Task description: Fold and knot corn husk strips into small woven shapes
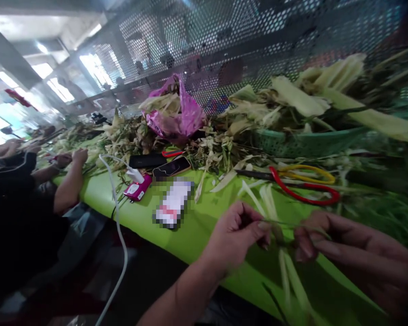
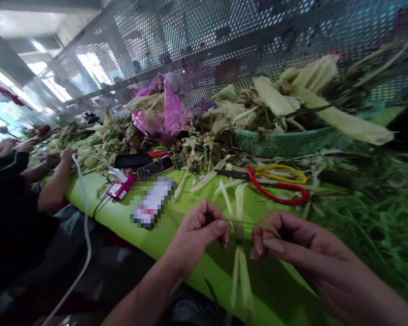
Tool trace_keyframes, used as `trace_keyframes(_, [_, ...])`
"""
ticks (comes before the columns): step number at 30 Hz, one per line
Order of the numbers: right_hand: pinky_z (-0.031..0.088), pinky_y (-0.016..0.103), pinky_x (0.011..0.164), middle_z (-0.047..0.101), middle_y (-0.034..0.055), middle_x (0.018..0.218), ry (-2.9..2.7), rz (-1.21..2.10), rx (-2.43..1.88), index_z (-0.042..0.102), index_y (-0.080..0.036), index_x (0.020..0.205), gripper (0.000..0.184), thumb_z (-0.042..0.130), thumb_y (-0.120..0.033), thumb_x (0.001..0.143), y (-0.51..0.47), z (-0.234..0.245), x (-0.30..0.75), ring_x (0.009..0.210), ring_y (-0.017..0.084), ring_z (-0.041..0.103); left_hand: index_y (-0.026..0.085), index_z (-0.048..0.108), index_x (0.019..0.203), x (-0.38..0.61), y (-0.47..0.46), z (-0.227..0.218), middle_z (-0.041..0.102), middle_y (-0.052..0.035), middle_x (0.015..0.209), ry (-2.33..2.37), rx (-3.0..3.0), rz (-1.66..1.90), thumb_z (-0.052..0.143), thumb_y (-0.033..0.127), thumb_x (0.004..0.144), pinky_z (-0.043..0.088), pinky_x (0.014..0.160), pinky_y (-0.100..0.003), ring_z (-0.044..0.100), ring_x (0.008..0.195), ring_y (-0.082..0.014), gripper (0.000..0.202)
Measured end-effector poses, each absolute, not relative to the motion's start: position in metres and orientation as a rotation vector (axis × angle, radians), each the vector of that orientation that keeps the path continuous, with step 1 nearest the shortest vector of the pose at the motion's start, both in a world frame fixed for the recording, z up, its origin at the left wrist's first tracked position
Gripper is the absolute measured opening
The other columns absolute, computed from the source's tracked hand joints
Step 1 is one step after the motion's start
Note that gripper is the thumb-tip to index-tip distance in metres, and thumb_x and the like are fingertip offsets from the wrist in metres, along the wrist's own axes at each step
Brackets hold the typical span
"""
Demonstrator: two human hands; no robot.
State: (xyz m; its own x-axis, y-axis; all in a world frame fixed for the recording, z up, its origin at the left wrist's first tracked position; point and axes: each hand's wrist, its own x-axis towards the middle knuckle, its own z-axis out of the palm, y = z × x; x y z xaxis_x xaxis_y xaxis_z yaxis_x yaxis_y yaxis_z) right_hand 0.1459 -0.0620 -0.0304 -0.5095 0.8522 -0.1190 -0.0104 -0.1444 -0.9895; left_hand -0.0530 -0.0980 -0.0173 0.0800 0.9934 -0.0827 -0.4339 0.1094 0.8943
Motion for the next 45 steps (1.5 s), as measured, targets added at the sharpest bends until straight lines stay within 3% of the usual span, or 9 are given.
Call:
trace_keyframes(4, [0.043,0.037,0.048,0.061,0.0117,0.069,-1.379,1.906,-1.017,0.066,-0.029,0.071,0.015,0.063,-0.042,0.078,-0.064,-0.026,0.146,0.056,0.021,0.056,0.017,0.049,0.073,-0.058,-0.099,-0.022,0.052,0.0045,0.057,1.028,0.906,1.277,0.069,0.035,0.074,0.039,0.054,-0.021,0.047,0.051,-0.0063,0.027])
trace_keyframes(10, [0.046,0.031,0.061,0.06,0.0031,0.065,-1.52,1.756,-1.007,0.059,-0.02,0.07,0.021,0.07,-0.037,0.074,-0.068,-0.01,0.138,0.062,0.017,0.055,0.017,0.051,0.076,-0.063,-0.099,-0.025,0.055,0.0036,0.061,1.158,0.999,1.192,0.064,0.03,0.079,0.042,0.058,-0.021,0.051,0.057,-0.0081,0.019])
trace_keyframes(15, [0.044,0.027,0.06,0.059,0.003,0.077,-1.523,1.687,-0.986,0.058,-0.019,0.072,0.02,0.069,-0.034,0.076,-0.069,-0.002,0.137,0.065,0.014,0.052,0.015,0.059,0.079,-0.057,-0.096,-0.021,0.06,0.0009,0.07,1.204,1.085,1.099,0.063,0.027,0.079,0.043,0.064,-0.021,0.054,0.066,-0.0098,0.013])
trace_keyframes(22, [0.04,0.026,0.063,0.052,0.0012,0.073,-1.714,1.402,-1.02,0.06,-0.018,0.069,0.023,0.07,-0.037,0.076,-0.068,-0.001,0.135,0.069,0.015,0.047,0.016,0.067,0.079,-0.042,-0.098,-0.016,0.066,-0.0013,0.074,1.26,1.341,0.953,0.059,0.024,0.081,0.043,0.066,-0.024,0.056,0.07,-0.014,0.011])
trace_keyframes(27, [0.041,0.028,0.066,0.054,0.0003,0.071,-1.627,1.404,-1.038,0.061,-0.019,0.069,0.023,0.07,-0.039,0.075,-0.068,-0.005,0.132,0.07,0.015,0.049,0.017,0.062,0.067,-0.038,-0.101,-0.017,0.057,0.0003,0.066,1.266,1.622,0.905,0.052,0.017,0.083,0.039,0.061,-0.024,0.051,0.065,-0.0132,0.019])
trace_keyframes(31, [0.041,0.027,0.067,0.056,-0.0004,0.072,-1.565,1.457,-0.985,0.063,-0.018,0.074,0.017,0.07,-0.033,0.076,-0.069,-0.007,0.131,0.071,0.014,0.051,0.017,0.066,0.075,-0.036,-0.103,-0.017,0.06,-0.0018,0.072,1.261,1.695,0.889,0.054,0.021,0.084,0.041,0.066,-0.025,0.055,0.07,-0.0147,0.016])
trace_keyframes(40, [0.033,0.024,0.047,0.053,0.0003,0.066,-1.48,1.229,-1.155,0.063,-0.019,0.071,0.025,0.063,-0.042,0.082,-0.065,-0.002,0.154,0.054,0.011,0.041,0.017,0.072,0.092,-0.042,-0.104,-0.024,0.064,-0.0027,0.076,1.322,1.234,0.997,0.056,0.034,0.085,0.042,0.069,-0.025,0.055,0.072,-0.0133,0.024])
trace_keyframes(42, [0.036,0.026,0.049,0.057,0.003,0.073,-1.596,1.063,-1.253,0.064,-0.019,0.078,0.023,0.061,-0.041,0.083,-0.064,0.001,0.159,0.056,0.012,0.045,0.017,0.071,0.095,-0.043,-0.104,-0.025,0.064,-0.0018,0.076,1.318,1.154,1.038,0.06,0.033,0.083,0.042,0.071,-0.024,0.055,0.072,-0.0123,0.022])
trace_keyframes(45, [0.039,0.027,0.051,0.06,0.0081,0.105,-1.762,0.725,-1.341,0.06,-0.023,0.11,0.03,0.061,-0.034,0.082,-0.067,0.009,0.158,0.057,0.012,0.05,0.017,0.068,0.091,-0.043,-0.104,-0.026,0.063,-0.001,0.075,1.297,1.134,1.091,0.063,0.03,0.081,0.042,0.071,-0.023,0.056,0.073,-0.0116,0.018])
